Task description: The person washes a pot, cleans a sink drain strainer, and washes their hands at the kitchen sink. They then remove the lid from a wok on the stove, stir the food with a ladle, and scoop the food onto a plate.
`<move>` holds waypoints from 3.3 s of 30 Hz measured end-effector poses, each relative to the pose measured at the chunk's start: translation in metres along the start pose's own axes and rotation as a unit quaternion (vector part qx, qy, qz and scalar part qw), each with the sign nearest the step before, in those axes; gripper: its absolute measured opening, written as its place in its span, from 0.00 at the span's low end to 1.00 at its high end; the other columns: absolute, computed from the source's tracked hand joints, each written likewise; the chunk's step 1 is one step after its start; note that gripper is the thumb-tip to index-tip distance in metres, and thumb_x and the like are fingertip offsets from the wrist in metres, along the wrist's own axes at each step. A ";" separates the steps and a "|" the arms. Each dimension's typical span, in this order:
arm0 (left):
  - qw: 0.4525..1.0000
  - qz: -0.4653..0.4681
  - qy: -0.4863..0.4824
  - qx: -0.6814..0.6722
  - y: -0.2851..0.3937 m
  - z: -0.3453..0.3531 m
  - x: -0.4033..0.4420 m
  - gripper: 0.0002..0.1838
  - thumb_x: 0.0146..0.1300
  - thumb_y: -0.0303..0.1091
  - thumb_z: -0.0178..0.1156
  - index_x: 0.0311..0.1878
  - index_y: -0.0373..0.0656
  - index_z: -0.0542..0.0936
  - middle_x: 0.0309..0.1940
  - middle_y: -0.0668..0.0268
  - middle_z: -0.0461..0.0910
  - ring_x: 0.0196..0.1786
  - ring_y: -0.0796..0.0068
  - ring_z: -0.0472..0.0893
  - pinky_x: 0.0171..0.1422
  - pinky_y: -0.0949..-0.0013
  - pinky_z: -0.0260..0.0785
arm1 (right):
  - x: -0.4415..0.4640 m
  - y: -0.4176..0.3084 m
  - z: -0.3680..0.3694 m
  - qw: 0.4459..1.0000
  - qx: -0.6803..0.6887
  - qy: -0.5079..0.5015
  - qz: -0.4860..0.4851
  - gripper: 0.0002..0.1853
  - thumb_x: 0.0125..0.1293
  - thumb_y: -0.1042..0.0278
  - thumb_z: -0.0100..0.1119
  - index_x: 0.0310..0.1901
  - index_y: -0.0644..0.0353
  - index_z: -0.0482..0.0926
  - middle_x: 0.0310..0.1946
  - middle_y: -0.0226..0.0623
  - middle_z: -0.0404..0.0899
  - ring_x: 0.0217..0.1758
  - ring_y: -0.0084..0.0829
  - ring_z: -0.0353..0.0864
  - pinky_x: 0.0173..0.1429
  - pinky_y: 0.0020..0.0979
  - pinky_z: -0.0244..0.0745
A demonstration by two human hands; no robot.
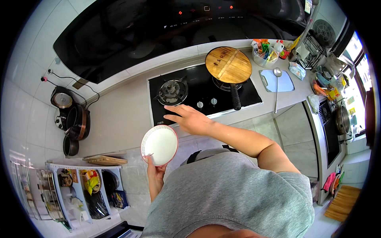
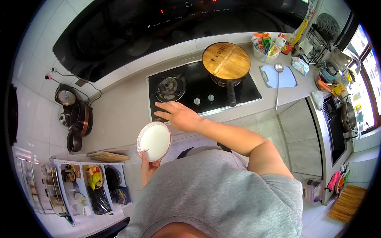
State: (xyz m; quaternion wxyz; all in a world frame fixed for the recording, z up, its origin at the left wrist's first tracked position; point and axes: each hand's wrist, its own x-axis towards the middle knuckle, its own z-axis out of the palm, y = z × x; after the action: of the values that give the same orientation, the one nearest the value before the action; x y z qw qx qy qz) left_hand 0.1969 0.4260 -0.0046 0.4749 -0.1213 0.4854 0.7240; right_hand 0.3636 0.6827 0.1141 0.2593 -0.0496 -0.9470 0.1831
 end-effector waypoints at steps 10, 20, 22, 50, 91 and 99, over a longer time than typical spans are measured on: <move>1.000 0.022 0.013 -0.011 -0.001 0.006 -0.012 0.30 0.71 0.57 0.45 0.65 0.44 0.65 0.58 0.58 0.75 0.55 0.61 0.80 0.53 0.57 0.80 | -0.017 0.011 0.008 0.998 0.050 -0.009 0.032 0.30 0.53 0.80 0.55 0.62 0.59 0.70 0.68 0.46 0.60 0.58 0.43 0.73 0.64 0.38 0.70; 0.999 0.011 -0.043 -0.001 -0.003 -0.020 0.009 0.30 0.71 0.56 0.47 0.64 0.43 0.66 0.56 0.58 0.76 0.53 0.62 0.81 0.51 0.57 0.81 | -0.026 0.017 0.008 0.998 0.014 0.003 0.055 0.31 0.53 0.80 0.56 0.63 0.58 0.69 0.69 0.46 0.60 0.63 0.44 0.70 0.65 0.38 0.69; 0.999 0.004 -0.040 -0.006 -0.003 -0.024 0.014 0.30 0.71 0.56 0.47 0.64 0.43 0.66 0.57 0.58 0.76 0.53 0.62 0.81 0.51 0.56 0.81 | -0.028 0.018 0.009 0.998 0.015 0.000 0.064 0.31 0.54 0.80 0.56 0.64 0.58 0.69 0.69 0.46 0.59 0.65 0.45 0.69 0.66 0.38 0.69; 1.000 -0.004 -0.022 0.018 -0.003 -0.011 0.010 0.31 0.70 0.57 0.47 0.65 0.42 0.64 0.58 0.56 0.75 0.56 0.59 0.80 0.54 0.54 0.79 | -0.022 0.018 -0.038 0.987 0.025 0.120 0.106 0.36 0.53 0.79 0.57 0.66 0.56 0.62 0.70 0.45 0.58 0.67 0.46 0.67 0.66 0.38 0.70; 0.999 0.008 0.031 -0.008 -0.007 0.018 -0.005 0.30 0.69 0.57 0.49 0.64 0.45 0.67 0.57 0.59 0.77 0.54 0.60 0.81 0.52 0.54 0.80 | 0.011 0.053 -0.124 0.928 -0.150 0.336 0.061 0.33 0.47 0.79 0.63 0.57 0.57 0.63 0.73 0.37 0.57 0.53 0.45 0.66 0.61 0.41 0.60; 1.000 0.003 0.022 -0.011 -0.010 0.022 -0.004 0.30 0.69 0.57 0.48 0.63 0.43 0.67 0.55 0.58 0.78 0.52 0.61 0.82 0.49 0.57 0.82 | 0.001 0.055 -0.114 0.936 -0.129 0.318 0.075 0.32 0.47 0.79 0.62 0.56 0.58 0.63 0.72 0.40 0.58 0.54 0.47 0.66 0.62 0.43 0.61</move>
State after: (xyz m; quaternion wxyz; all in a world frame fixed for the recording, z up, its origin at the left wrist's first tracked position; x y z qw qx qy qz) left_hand 0.2132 0.4421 0.0033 0.4608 -0.1411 0.4881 0.7277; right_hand 0.4206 0.7705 0.1851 0.5240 -0.2097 -0.8238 0.0526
